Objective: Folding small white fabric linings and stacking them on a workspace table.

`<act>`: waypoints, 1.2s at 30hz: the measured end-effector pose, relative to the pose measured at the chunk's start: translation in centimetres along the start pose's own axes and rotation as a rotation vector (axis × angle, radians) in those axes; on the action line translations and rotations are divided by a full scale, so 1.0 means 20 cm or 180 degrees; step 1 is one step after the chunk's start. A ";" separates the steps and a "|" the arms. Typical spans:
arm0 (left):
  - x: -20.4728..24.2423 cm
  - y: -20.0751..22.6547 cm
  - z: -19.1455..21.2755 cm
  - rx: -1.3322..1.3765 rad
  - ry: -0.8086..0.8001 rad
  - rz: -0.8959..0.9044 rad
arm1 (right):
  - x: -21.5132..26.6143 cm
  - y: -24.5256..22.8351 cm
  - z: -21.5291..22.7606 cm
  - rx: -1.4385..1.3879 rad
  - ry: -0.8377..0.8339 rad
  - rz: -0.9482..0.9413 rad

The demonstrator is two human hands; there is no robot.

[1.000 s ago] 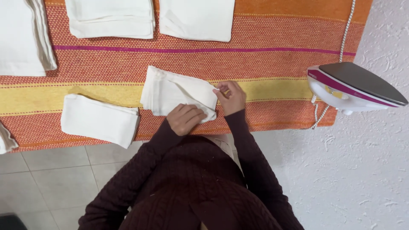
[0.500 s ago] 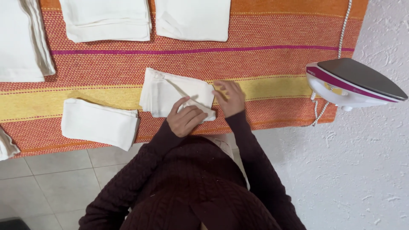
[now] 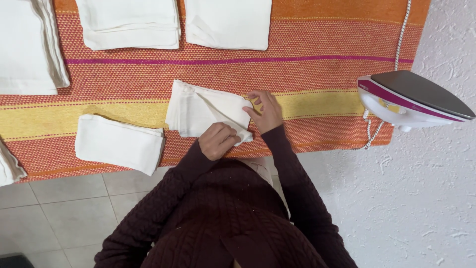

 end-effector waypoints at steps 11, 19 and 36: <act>-0.04 0.02 0.03 0.0036 -0.0014 -0.0062 | 0.05 -0.01 -0.02 -0.0076 -0.0036 -0.0014; 0.12 -0.05 -0.09 -0.0019 0.0025 0.0136 | 0.17 -0.05 0.05 -0.0421 -0.0095 0.0032; 0.06 -0.04 -0.08 -0.0154 0.0050 0.0173 | 0.07 0.08 -0.06 0.0266 0.0114 0.0242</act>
Point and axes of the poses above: each hand's wrist, its own x-axis away from the middle knuckle, its own z-axis out of the back of the hand, y = z × x, the point moved 5 cm from there along -x, towards the middle knuckle, and after that the axes turned 3 degrees about -x, right-handed, at the moved point
